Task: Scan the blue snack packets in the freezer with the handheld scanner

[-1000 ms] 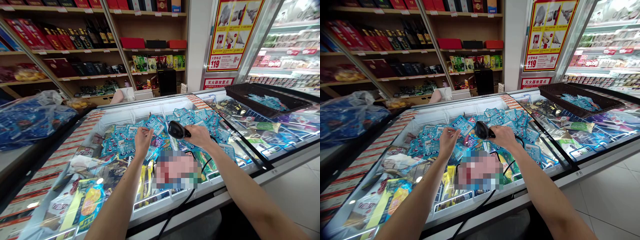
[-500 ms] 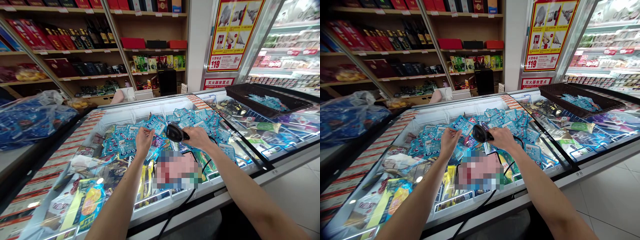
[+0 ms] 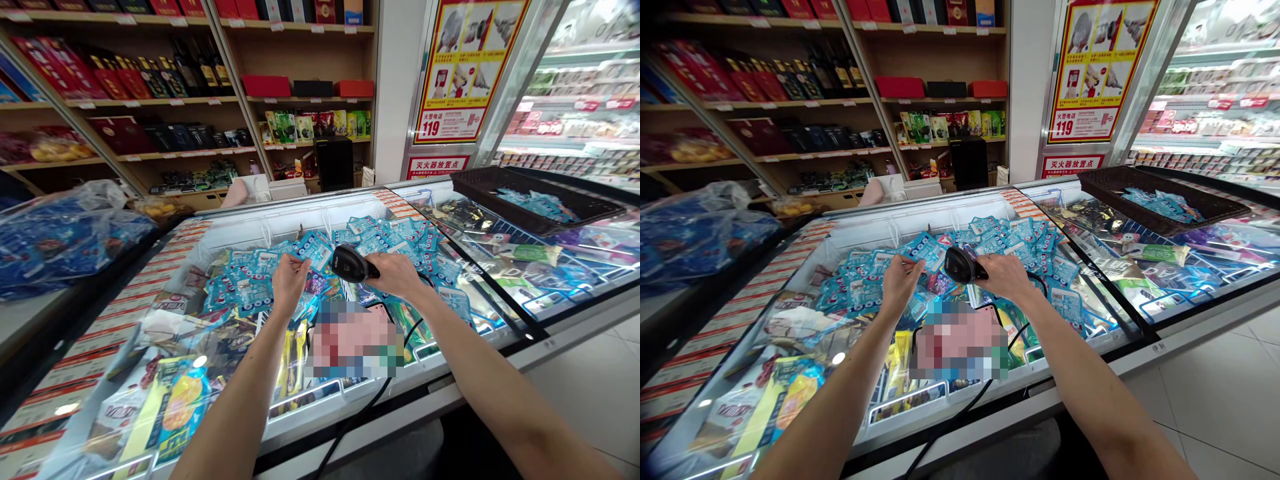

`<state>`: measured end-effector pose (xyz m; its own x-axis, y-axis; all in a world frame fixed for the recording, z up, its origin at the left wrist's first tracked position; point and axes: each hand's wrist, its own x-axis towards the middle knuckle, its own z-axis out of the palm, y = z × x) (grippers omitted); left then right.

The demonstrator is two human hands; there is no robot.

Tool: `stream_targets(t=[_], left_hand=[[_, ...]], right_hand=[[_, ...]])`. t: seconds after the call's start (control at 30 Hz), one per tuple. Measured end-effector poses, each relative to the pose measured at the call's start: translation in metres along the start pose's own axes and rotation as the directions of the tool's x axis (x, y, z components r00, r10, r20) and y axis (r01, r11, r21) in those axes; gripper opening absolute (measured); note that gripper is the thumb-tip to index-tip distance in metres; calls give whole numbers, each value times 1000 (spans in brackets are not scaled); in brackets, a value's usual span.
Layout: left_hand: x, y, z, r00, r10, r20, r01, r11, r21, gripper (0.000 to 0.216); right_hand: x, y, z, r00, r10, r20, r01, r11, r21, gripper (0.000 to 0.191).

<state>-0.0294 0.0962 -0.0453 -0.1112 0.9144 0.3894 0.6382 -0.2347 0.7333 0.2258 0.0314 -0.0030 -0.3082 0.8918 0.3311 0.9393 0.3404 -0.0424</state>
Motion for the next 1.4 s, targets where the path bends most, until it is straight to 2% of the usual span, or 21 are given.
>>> stream_targets(t=[0.27,0.73,0.97,1.13,1.33,1.4], left_hand=[[-1,3,-2,1000,-19,-4,19,999,31,31],[0,3,-1,1000,16,4,-16,999,50,29],[-2,6,-2,1000,17,8,-18,999,46,27],[-4,9,-3,994,57,-96,-49,995,82,30],[-11,18,-9,956,98,-277,8,934,358,44],[-14,23,-11,943,132,-306,11,905,426,51]], right_hand=[[0,-1,4,1000,6,-23,-5,1000,23,38],[0,0,4,998,-12,-54,14,999,38,36],[0,0,4,999,20,-50,-19,999,31,34],[0,3,3,994,79,-72,-79,997,1,38],[0,4,1,988,137,-66,-139,990,-32,31],[0,5,1,988,143,-56,-146,989,-35,30]])
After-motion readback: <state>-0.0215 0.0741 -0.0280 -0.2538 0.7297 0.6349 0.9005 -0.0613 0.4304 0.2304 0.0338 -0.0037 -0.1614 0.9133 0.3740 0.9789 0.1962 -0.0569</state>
